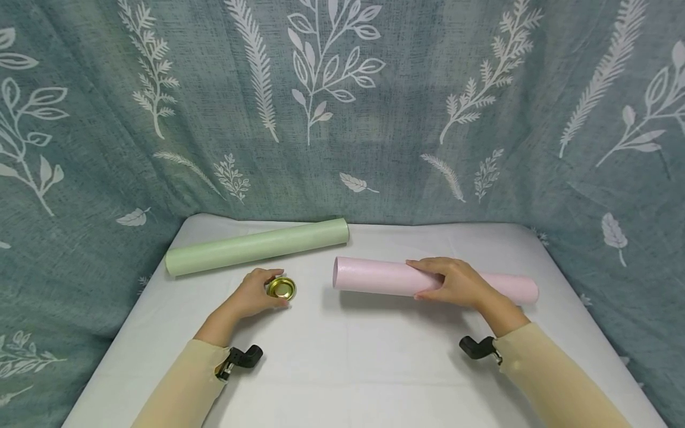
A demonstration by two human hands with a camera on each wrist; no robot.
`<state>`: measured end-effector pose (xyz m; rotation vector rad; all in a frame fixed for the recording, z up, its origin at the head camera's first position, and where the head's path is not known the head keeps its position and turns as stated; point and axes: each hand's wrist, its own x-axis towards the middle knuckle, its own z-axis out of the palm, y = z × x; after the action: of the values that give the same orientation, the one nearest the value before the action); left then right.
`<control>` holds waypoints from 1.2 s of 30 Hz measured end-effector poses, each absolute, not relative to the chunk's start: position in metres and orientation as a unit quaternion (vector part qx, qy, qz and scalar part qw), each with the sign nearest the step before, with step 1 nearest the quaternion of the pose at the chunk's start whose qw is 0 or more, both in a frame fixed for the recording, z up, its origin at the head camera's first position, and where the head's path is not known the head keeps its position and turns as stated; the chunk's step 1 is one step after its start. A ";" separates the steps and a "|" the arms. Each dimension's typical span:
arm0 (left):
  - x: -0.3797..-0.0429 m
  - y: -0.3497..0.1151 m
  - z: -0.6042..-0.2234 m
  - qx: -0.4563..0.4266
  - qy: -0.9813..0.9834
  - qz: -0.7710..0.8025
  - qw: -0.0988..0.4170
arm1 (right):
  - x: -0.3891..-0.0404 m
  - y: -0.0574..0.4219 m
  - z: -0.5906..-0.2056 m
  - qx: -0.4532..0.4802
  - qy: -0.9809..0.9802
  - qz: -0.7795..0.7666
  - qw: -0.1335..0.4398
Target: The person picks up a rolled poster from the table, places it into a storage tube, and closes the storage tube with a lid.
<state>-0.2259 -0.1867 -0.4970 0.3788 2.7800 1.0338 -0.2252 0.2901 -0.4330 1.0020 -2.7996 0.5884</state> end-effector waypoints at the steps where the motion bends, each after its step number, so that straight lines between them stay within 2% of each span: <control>1: -0.226 -0.186 -0.497 0.123 0.929 0.341 0.077 | -0.225 0.290 -0.433 0.329 -0.923 0.194 0.053; 15: -0.227 -0.179 -0.498 0.101 0.945 0.303 0.071 | -0.226 0.288 -0.433 0.326 -0.923 0.198 0.044; 36: -0.221 -0.178 -0.492 0.142 0.927 0.341 0.070 | -0.225 0.289 -0.435 0.326 -0.924 0.196 0.037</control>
<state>-0.2210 -0.1779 -0.4922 0.4259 2.7871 1.0267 -0.2252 0.2893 -0.4353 0.9995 -2.8373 0.6014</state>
